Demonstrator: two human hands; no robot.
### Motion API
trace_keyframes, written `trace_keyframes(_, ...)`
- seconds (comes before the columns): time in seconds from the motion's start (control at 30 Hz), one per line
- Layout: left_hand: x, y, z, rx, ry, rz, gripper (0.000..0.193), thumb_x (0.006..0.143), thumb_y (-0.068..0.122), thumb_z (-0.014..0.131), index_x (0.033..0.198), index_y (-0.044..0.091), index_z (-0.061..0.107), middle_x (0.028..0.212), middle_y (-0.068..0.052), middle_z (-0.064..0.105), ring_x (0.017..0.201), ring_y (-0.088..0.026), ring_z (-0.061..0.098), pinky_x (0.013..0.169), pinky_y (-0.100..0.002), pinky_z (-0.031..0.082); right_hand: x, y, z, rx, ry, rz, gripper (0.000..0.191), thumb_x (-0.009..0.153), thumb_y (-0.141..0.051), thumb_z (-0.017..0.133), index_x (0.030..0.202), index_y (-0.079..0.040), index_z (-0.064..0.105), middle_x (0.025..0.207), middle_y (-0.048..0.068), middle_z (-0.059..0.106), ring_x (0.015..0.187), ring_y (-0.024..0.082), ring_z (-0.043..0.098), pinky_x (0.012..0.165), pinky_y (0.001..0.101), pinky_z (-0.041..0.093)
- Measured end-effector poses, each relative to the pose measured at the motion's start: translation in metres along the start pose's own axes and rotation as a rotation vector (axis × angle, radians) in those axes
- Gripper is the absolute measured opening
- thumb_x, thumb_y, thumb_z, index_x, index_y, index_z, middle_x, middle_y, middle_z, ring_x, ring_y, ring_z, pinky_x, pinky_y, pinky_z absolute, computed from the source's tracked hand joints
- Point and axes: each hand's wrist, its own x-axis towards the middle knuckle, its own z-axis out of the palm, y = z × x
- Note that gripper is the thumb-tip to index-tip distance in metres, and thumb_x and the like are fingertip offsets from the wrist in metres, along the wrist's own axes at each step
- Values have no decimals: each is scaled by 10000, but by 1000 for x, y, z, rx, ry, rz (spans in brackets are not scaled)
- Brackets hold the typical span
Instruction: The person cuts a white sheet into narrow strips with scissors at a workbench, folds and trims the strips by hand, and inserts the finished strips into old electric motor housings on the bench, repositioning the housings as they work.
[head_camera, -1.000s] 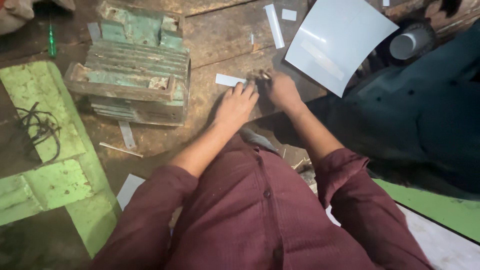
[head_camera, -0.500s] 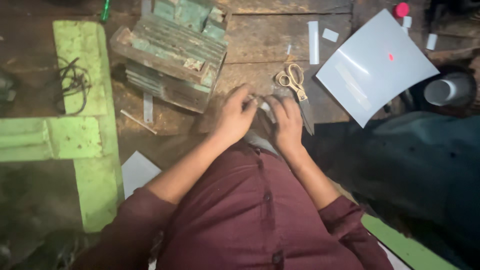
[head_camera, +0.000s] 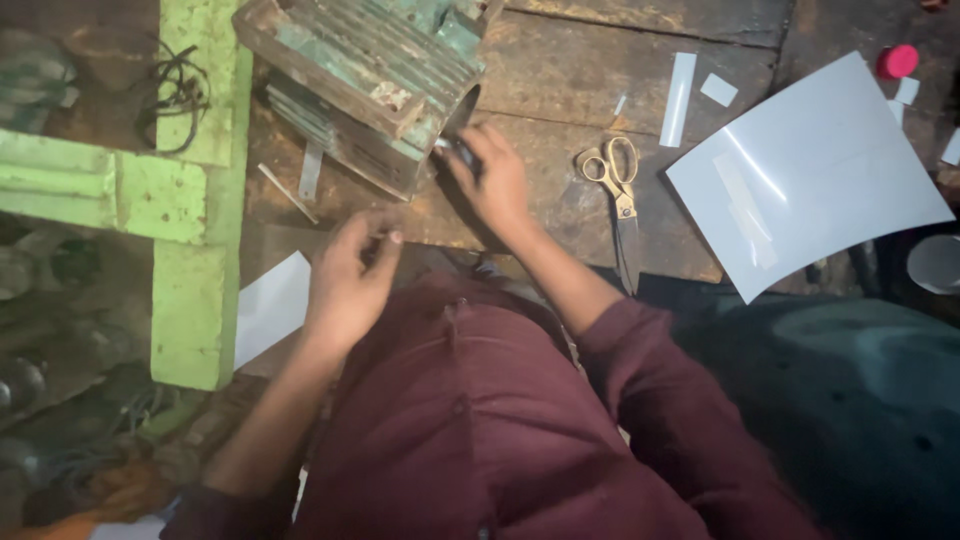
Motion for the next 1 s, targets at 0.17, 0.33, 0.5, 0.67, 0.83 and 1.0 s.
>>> trace_keyframes(0.17,-25,-17,-2,34,90,-81,184,980,190,684,1113,63,692,1012,-105,742,833,-236,699,689,-355,525,8,11,20,-63,19,-29,202,915,-133,756,1109,-98,710,992,149,636,884,389,663,755,443,530)
trace_keyframes(0.33,-35,-26,-4,-3,129,-69,182,973,174,684,1120,66,694,1002,-100,739,838,-222,688,731,-343,528,13,28,29,73,27,-4,217,892,-108,751,1101,-73,705,1038,163,701,944,374,705,818,422,566)
trace_keyframes(0.5,-27,-33,-7,57,121,-93,188,963,185,690,1113,72,703,1006,-112,735,822,-235,677,708,-363,520,24,34,37,62,-14,139,347,826,-131,790,1152,-43,705,1027,201,717,960,386,720,832,438,572)
trace_keyframes(0.67,-14,-42,-17,64,94,-128,203,976,204,686,1132,73,688,997,-123,723,815,-235,675,717,-364,525,5,23,8,-60,36,-199,483,828,-137,796,1237,56,627,1218,246,640,1069,465,650,911,484,541)
trace_keyframes(0.83,5,-54,-33,28,110,-68,225,979,201,673,1162,70,669,1007,-117,728,791,-215,678,725,-348,528,9,12,5,-75,-62,-55,219,866,-135,798,1029,-28,698,1081,169,686,982,399,686,843,453,563)
trace_keyframes(1.0,41,-76,-54,60,107,8,177,1003,160,671,1143,55,696,1003,-108,713,823,-202,658,730,-345,518,19,2,8,-59,-67,-92,266,852,-125,791,1071,-5,700,1147,196,667,970,401,667,809,436,552)
